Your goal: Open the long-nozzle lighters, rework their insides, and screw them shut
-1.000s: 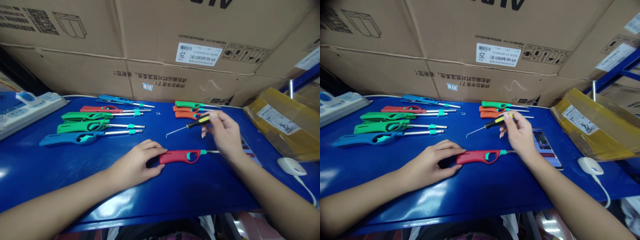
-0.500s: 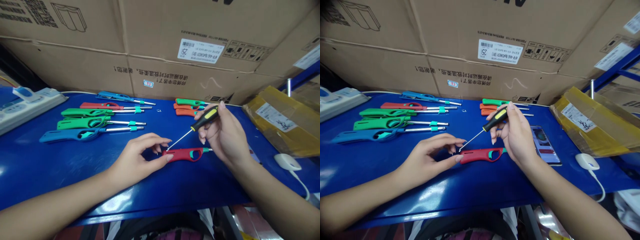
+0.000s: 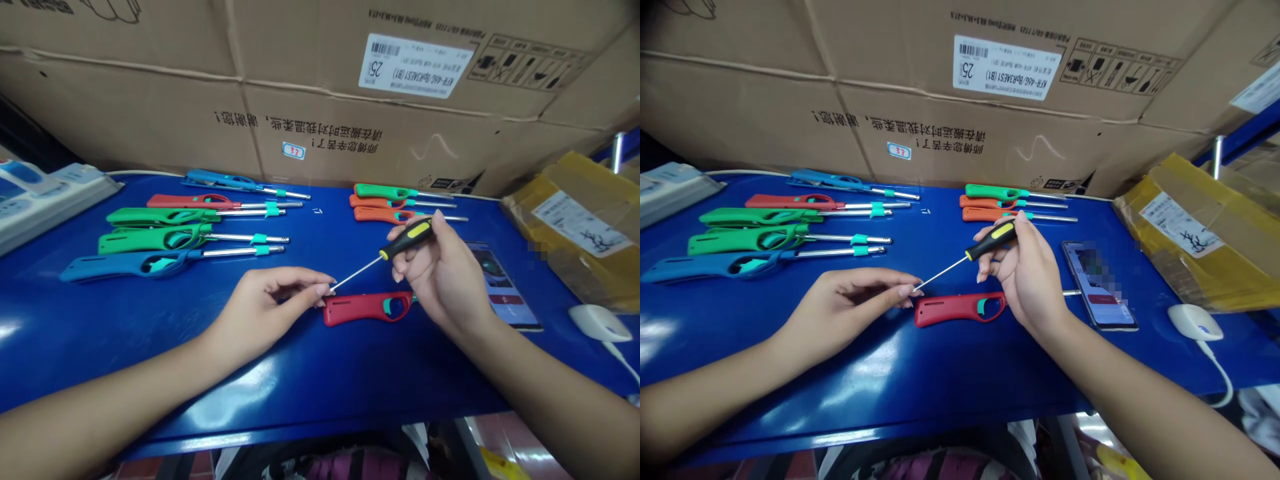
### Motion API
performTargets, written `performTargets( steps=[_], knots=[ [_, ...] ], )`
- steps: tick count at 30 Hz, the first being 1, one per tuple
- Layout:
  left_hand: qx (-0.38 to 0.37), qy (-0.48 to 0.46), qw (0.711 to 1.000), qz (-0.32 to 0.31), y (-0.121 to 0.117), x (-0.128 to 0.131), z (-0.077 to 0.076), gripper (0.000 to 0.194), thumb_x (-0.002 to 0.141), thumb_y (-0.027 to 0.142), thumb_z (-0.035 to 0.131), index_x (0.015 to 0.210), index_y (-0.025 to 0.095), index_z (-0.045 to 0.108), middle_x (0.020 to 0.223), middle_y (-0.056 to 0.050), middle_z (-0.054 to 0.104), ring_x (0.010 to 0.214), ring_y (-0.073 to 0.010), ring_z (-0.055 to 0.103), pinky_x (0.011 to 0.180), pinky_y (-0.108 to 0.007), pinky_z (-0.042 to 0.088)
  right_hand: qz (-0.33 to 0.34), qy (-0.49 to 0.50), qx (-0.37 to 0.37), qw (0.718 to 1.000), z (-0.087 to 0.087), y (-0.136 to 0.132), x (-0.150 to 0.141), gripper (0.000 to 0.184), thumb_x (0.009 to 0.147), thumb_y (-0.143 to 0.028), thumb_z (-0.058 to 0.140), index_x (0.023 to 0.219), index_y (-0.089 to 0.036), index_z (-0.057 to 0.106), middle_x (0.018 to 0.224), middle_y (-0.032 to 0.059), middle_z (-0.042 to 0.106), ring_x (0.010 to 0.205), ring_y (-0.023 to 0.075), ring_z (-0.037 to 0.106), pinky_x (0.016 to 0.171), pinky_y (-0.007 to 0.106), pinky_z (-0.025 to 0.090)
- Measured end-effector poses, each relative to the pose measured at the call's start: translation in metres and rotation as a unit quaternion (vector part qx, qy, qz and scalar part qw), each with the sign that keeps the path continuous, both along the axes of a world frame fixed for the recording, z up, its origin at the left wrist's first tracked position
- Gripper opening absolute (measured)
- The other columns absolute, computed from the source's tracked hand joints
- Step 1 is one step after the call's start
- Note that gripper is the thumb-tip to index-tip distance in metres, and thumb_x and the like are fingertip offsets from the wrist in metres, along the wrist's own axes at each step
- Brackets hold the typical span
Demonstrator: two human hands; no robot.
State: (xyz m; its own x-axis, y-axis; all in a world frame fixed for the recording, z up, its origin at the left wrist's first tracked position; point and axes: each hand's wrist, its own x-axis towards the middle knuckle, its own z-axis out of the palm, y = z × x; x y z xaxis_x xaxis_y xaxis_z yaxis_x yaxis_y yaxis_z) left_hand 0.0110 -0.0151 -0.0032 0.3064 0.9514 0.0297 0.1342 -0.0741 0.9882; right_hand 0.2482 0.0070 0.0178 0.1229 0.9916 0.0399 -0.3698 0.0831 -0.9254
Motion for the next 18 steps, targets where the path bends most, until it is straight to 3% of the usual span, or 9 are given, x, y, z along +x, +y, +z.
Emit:
performTargets(
  steps=[2,8,13,18],
  knots=[
    [-0.008,-0.016,1.000,0.004,0.0034,0.0008,-0.0001,0.011,0.089,0.031,0.078,0.095,0.024,0.085,0.089,-0.003,0.085,0.079,-0.0156,0.079,0.073,-0.021,0.062,0.000,0.013,-0.014,1.000,-0.0018,0.0020,0.0021,0.033,0.084,-0.047,0.082,0.086,-0.019,0.065,0.078,0.0007,0.075,0.046,0.0100,0.059,0.039,0.022,0.051],
    [0.077,0.011,0.996,0.045,0.0110,-0.0010,0.0005,0.005,0.083,0.026,0.082,0.084,0.023,0.085,0.091,-0.004,0.081,0.086,-0.0160,0.075,0.082,-0.024,0.061,0.025,0.033,-0.046,0.998,-0.0042,0.0033,0.0032,0.028,0.084,-0.044,0.078,0.086,-0.020,0.065,0.079,0.0016,0.076,0.047,0.0110,0.060,0.042,0.023,0.052],
    [-0.018,-0.005,0.999,0.050,0.0097,-0.0019,0.0018,0.019,0.085,0.037,0.084,0.096,0.021,0.084,0.088,-0.005,0.082,0.077,-0.0168,0.075,0.074,-0.026,0.062,0.010,0.039,-0.066,0.997,-0.0039,0.0027,0.0006,0.018,0.091,-0.037,0.063,0.086,-0.020,0.065,0.078,0.0025,0.075,0.048,0.0113,0.060,0.043,0.023,0.052],
    [-0.071,-0.043,0.995,0.057,0.0088,-0.0010,0.0026,0.037,0.080,0.046,0.089,0.103,0.018,0.083,0.097,-0.009,0.084,0.083,-0.0215,0.079,0.083,-0.034,0.067,-0.015,0.032,-0.077,0.996,-0.0030,0.0028,-0.0008,0.005,0.084,-0.022,0.060,0.083,-0.019,0.064,0.079,0.0023,0.075,0.051,0.0115,0.061,0.045,0.022,0.053]
  ],
)
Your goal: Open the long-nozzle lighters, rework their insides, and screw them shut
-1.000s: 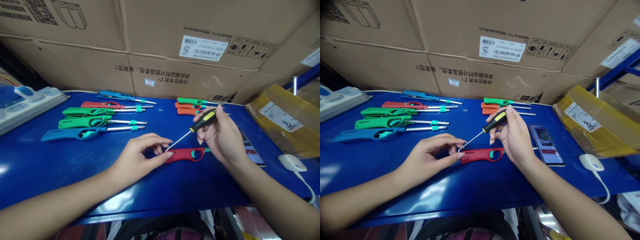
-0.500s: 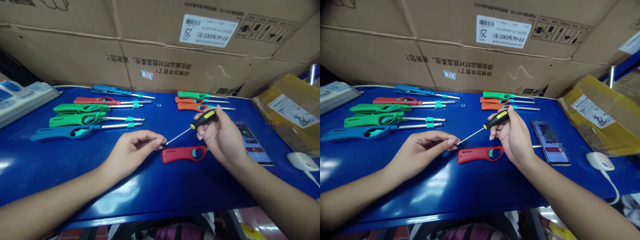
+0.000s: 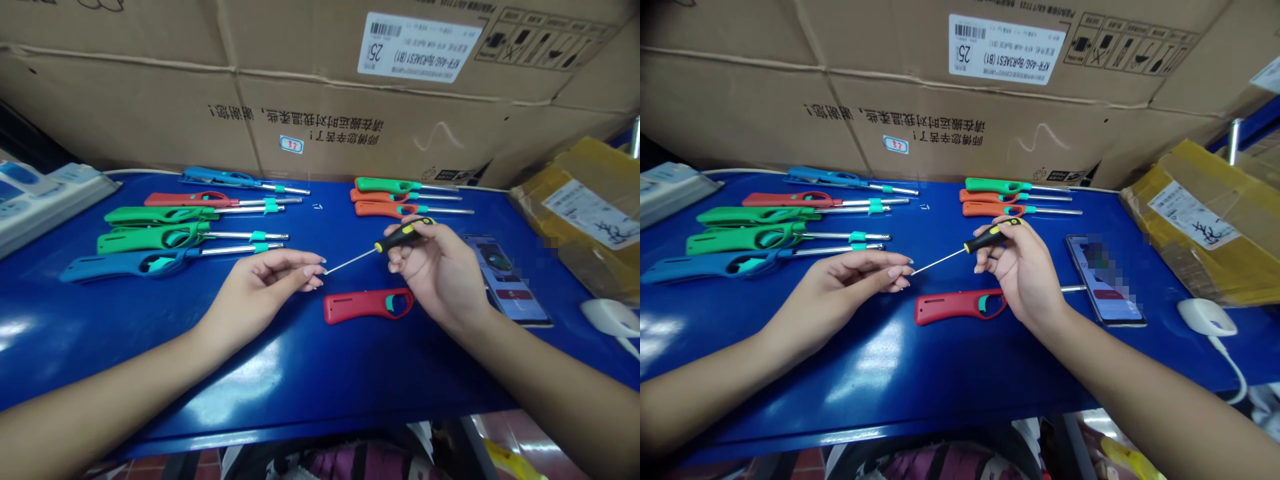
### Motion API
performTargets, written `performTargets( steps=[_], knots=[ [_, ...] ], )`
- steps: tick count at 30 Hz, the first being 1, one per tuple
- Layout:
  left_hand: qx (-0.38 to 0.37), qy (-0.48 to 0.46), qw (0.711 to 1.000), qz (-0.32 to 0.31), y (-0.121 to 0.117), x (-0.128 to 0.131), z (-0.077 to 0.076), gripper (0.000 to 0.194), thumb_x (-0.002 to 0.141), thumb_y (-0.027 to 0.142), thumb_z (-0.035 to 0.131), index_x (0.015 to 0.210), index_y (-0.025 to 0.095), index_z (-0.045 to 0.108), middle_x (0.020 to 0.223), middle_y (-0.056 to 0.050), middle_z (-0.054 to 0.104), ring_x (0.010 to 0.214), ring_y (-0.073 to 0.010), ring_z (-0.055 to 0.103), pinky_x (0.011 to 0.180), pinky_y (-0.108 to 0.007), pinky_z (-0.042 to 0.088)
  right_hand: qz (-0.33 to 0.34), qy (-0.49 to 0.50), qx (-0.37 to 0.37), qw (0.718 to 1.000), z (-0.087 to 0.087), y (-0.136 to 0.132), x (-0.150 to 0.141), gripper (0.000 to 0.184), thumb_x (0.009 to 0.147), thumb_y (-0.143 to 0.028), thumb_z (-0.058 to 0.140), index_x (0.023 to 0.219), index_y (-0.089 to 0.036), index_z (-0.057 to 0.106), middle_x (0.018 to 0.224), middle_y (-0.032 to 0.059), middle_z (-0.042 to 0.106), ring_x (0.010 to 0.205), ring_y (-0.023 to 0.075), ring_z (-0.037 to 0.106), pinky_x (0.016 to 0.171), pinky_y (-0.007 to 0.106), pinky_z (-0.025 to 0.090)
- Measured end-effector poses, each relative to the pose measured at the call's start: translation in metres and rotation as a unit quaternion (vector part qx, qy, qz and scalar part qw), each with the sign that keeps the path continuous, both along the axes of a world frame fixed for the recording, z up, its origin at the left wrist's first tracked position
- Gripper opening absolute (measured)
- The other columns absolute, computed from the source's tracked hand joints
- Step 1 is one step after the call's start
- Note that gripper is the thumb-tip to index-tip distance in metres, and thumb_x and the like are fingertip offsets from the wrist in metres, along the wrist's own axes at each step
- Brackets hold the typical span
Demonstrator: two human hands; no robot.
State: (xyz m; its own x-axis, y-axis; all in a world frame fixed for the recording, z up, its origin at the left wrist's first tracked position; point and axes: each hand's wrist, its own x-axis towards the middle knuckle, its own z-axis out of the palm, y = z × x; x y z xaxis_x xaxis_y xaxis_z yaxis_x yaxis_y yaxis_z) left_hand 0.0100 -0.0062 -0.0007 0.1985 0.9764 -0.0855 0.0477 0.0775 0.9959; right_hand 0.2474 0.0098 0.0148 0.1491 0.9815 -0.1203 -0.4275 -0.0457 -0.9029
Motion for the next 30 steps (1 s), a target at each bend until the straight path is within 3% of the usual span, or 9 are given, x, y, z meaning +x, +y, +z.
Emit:
performTargets(
  steps=[8,11,18,25,30],
  knots=[
    [-0.007,-0.007,1.000,0.012,0.0023,0.0003,-0.0022,0.031,0.077,0.041,0.092,0.096,0.018,0.083,0.087,-0.007,0.083,0.076,-0.0208,0.079,0.078,-0.033,0.067,0.012,-0.006,0.004,1.000,-0.0042,-0.0010,0.0016,0.009,0.079,-0.024,0.069,0.086,-0.021,0.063,0.082,0.0020,0.075,0.055,0.0112,0.062,0.049,0.023,0.054],
    [0.006,0.010,1.000,0.011,0.0030,-0.0003,-0.0024,0.031,0.079,0.041,0.090,0.099,0.019,0.084,0.084,-0.006,0.082,0.074,-0.0195,0.076,0.075,-0.031,0.065,0.006,0.003,-0.008,1.000,-0.0043,0.0003,0.0020,0.007,0.079,-0.023,0.067,0.084,-0.021,0.063,0.081,0.0016,0.075,0.055,0.0115,0.060,0.049,0.024,0.054],
    [0.020,0.043,0.999,0.013,0.0033,-0.0015,-0.0017,0.024,0.081,0.042,0.088,0.086,0.020,0.083,0.076,-0.004,0.079,0.068,-0.0175,0.071,0.070,-0.028,0.061,-0.007,0.016,-0.034,0.999,-0.0028,0.0015,0.0008,0.004,0.080,-0.022,0.066,0.082,-0.020,0.063,0.079,0.0019,0.074,0.054,0.0116,0.059,0.047,0.023,0.052],
    [-0.023,-0.035,0.999,0.008,0.0030,0.0012,-0.0013,0.025,0.077,0.038,0.092,0.090,0.019,0.083,0.086,-0.006,0.082,0.074,-0.0168,0.075,0.076,-0.027,0.064,0.010,-0.006,-0.002,1.000,-0.0021,0.0003,0.0016,0.006,0.080,-0.024,0.067,0.078,-0.021,0.062,0.082,0.0032,0.074,0.057,0.0120,0.060,0.051,0.025,0.055],
    [-0.046,-0.111,0.992,0.031,0.0033,0.0001,-0.0034,0.029,0.073,0.033,0.096,0.095,0.020,0.083,0.088,-0.004,0.083,0.076,-0.0138,0.077,0.074,-0.020,0.064,0.010,-0.022,0.033,0.999,0.0008,-0.0042,-0.0001,0.007,0.078,-0.021,0.066,0.073,-0.021,0.061,0.081,0.0038,0.075,0.057,0.0139,0.064,0.052,0.028,0.057]
  ],
)
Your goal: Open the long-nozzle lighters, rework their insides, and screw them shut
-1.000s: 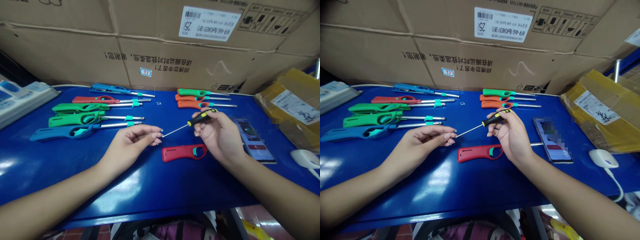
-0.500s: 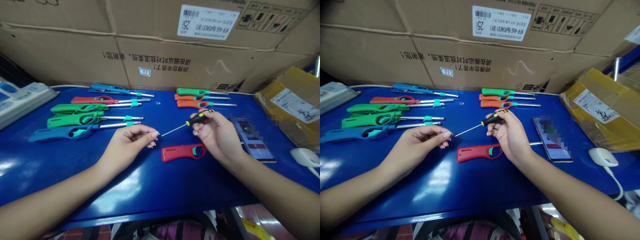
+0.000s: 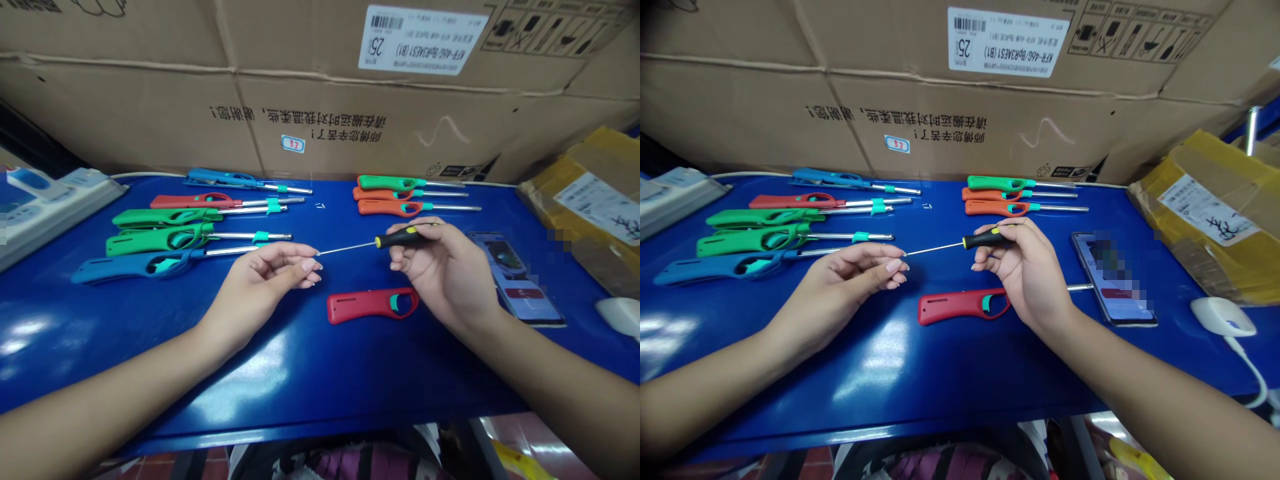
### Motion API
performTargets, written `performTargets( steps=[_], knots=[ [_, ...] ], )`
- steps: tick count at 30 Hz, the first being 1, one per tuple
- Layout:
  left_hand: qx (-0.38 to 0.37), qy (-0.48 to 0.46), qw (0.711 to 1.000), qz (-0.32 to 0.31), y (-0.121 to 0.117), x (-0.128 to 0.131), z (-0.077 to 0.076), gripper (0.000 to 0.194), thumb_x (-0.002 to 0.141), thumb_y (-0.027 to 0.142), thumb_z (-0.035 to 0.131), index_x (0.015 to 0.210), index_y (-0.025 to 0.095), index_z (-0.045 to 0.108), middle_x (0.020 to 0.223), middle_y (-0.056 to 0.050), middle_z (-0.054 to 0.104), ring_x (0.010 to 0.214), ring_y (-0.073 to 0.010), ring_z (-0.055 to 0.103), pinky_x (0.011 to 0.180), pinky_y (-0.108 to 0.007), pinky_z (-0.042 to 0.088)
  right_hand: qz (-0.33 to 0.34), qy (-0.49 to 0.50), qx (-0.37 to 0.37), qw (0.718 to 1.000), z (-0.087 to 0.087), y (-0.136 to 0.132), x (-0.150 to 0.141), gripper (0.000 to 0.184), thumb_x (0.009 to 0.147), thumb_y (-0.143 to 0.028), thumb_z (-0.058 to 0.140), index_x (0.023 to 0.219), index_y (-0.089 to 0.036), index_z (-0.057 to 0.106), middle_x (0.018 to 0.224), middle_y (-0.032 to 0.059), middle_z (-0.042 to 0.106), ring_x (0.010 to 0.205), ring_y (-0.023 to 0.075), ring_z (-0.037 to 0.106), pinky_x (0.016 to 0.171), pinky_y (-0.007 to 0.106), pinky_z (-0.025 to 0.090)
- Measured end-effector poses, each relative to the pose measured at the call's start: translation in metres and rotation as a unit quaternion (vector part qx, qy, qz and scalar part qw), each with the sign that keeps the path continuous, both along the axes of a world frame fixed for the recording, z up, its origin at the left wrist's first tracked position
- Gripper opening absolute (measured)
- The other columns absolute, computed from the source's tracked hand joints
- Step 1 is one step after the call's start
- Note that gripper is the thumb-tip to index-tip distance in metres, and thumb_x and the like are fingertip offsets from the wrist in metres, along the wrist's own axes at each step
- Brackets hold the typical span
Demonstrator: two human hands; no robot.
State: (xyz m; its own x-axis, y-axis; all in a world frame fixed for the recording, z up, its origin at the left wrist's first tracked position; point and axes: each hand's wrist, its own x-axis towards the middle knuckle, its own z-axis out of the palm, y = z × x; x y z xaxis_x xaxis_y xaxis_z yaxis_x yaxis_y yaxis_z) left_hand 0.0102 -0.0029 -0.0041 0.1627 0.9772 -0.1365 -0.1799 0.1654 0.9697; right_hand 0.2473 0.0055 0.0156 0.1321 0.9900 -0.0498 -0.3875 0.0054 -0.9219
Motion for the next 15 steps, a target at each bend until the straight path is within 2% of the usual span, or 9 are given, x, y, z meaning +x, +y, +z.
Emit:
performTargets(
  steps=[6,15],
  knots=[
    [-0.010,-0.038,0.999,0.016,0.0002,-0.0003,-0.0021,0.035,0.070,0.030,0.099,0.099,0.019,0.082,0.089,-0.003,0.084,0.078,-0.0136,0.079,0.076,-0.019,0.064,-0.007,-0.006,0.011,1.000,0.0013,-0.0013,0.0010,0.006,0.080,-0.021,0.065,0.075,-0.022,0.061,0.080,0.0032,0.076,0.054,0.0137,0.064,0.050,0.028,0.057],
    [-0.009,-0.040,0.999,0.014,0.0005,0.0008,-0.0015,0.034,0.072,0.028,0.098,0.099,0.019,0.081,0.087,-0.002,0.083,0.077,-0.0121,0.079,0.075,-0.016,0.064,0.004,-0.008,0.014,1.000,0.0006,-0.0030,-0.0008,0.004,0.080,-0.021,0.065,0.076,-0.022,0.063,0.080,0.0028,0.076,0.053,0.0137,0.064,0.050,0.027,0.057]
  ],
)
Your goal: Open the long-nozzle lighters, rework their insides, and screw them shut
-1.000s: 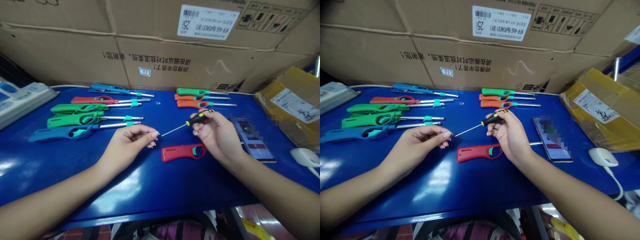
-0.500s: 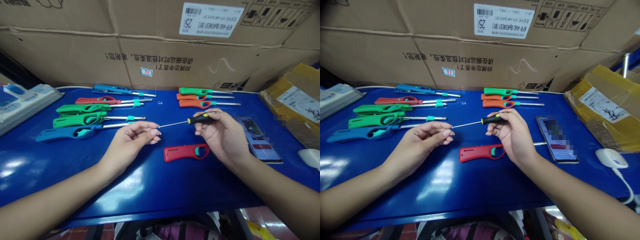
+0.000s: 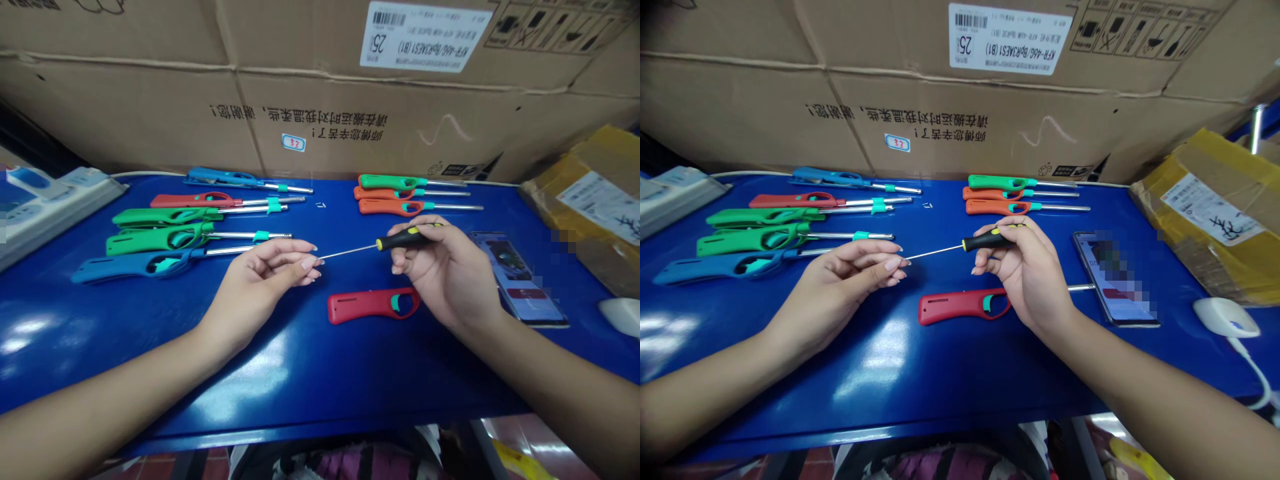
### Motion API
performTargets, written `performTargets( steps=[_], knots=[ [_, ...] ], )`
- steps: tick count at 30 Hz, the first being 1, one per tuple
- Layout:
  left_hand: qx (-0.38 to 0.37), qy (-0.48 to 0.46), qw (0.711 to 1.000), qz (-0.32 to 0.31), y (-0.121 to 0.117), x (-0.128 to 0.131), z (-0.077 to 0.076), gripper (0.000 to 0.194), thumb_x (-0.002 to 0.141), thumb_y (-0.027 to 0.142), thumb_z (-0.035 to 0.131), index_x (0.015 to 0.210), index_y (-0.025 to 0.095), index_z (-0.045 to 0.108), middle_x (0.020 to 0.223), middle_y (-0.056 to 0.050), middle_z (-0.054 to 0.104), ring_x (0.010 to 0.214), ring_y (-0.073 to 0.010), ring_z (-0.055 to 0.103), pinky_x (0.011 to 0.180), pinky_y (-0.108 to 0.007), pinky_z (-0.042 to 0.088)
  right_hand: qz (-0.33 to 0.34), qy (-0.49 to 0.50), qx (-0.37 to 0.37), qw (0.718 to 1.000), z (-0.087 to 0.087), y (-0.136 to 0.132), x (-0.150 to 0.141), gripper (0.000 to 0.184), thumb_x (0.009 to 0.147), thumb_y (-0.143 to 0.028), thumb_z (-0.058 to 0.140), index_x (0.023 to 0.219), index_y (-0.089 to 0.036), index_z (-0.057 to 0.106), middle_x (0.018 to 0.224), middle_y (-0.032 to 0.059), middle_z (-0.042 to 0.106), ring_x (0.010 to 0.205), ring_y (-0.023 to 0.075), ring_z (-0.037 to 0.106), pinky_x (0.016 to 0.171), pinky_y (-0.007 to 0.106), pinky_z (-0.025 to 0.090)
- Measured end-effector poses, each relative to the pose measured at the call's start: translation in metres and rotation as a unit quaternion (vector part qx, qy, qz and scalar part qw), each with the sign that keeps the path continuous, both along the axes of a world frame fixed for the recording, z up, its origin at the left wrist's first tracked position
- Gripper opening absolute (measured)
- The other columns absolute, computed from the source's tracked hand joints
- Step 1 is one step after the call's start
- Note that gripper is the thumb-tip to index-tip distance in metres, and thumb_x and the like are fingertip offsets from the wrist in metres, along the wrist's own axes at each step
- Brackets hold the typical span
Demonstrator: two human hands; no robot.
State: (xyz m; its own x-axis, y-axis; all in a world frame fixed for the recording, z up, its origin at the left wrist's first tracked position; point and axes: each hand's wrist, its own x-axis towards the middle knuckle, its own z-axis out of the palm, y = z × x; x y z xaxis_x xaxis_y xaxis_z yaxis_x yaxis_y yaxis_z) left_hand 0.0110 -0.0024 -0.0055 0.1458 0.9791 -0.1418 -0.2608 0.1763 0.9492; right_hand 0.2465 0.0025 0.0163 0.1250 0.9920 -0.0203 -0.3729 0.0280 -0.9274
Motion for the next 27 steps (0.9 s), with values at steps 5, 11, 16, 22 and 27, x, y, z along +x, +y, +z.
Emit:
performTargets(
  steps=[5,11,16,22,27],
  knots=[
    [0.007,0.021,1.000,0.004,-0.0005,-0.0004,0.0002,0.037,0.070,0.033,0.099,0.099,0.019,0.080,0.086,-0.003,0.083,0.078,-0.0151,0.079,0.077,-0.022,0.066,0.002,-0.007,0.006,1.000,-0.0007,0.0008,0.0003,0.005,0.080,-0.022,0.065,0.076,-0.022,0.062,0.081,0.0029,0.075,0.054,0.0137,0.064,0.050,0.028,0.057],
    [0.020,0.035,0.999,0.009,-0.0005,-0.0004,-0.0001,0.036,0.071,0.034,0.098,0.099,0.019,0.080,0.087,-0.003,0.083,0.079,-0.0161,0.079,0.079,-0.024,0.066,0.007,-0.011,0.009,1.000,-0.0012,0.0003,0.0006,0.006,0.081,-0.022,0.066,0.078,-0.022,0.060,0.083,0.0024,0.074,0.054,0.0130,0.064,0.051,0.028,0.057],
    [0.016,0.015,1.000,0.005,-0.0007,-0.0001,-0.0008,0.033,0.072,0.030,0.098,0.098,0.019,0.081,0.086,-0.002,0.083,0.076,-0.0124,0.079,0.075,-0.017,0.065,0.001,-0.007,-0.001,1.000,-0.0006,0.0002,0.0000,0.006,0.081,-0.020,0.064,0.076,-0.022,0.061,0.081,0.0030,0.075,0.054,0.0135,0.065,0.050,0.027,0.056],
    [0.018,0.006,1.000,0.000,-0.0003,-0.0011,-0.0005,0.030,0.074,0.028,0.097,0.098,0.020,0.082,0.086,-0.001,0.083,0.075,-0.0102,0.078,0.075,-0.014,0.064,0.007,-0.006,0.001,1.000,-0.0006,0.0003,0.0000,0.006,0.081,-0.021,0.064,0.076,-0.022,0.061,0.081,0.0028,0.075,0.054,0.0132,0.065,0.050,0.027,0.056],
    [0.030,0.014,0.999,-0.001,-0.0010,-0.0009,0.0003,0.030,0.073,0.028,0.098,0.096,0.020,0.082,0.084,-0.001,0.083,0.073,-0.0102,0.078,0.073,-0.013,0.063,0.006,-0.004,0.004,1.000,-0.0018,0.0005,0.0003,0.005,0.082,-0.021,0.065,0.078,-0.022,0.062,0.081,0.0028,0.076,0.054,0.0128,0.066,0.050,0.026,0.058]
  ],
)
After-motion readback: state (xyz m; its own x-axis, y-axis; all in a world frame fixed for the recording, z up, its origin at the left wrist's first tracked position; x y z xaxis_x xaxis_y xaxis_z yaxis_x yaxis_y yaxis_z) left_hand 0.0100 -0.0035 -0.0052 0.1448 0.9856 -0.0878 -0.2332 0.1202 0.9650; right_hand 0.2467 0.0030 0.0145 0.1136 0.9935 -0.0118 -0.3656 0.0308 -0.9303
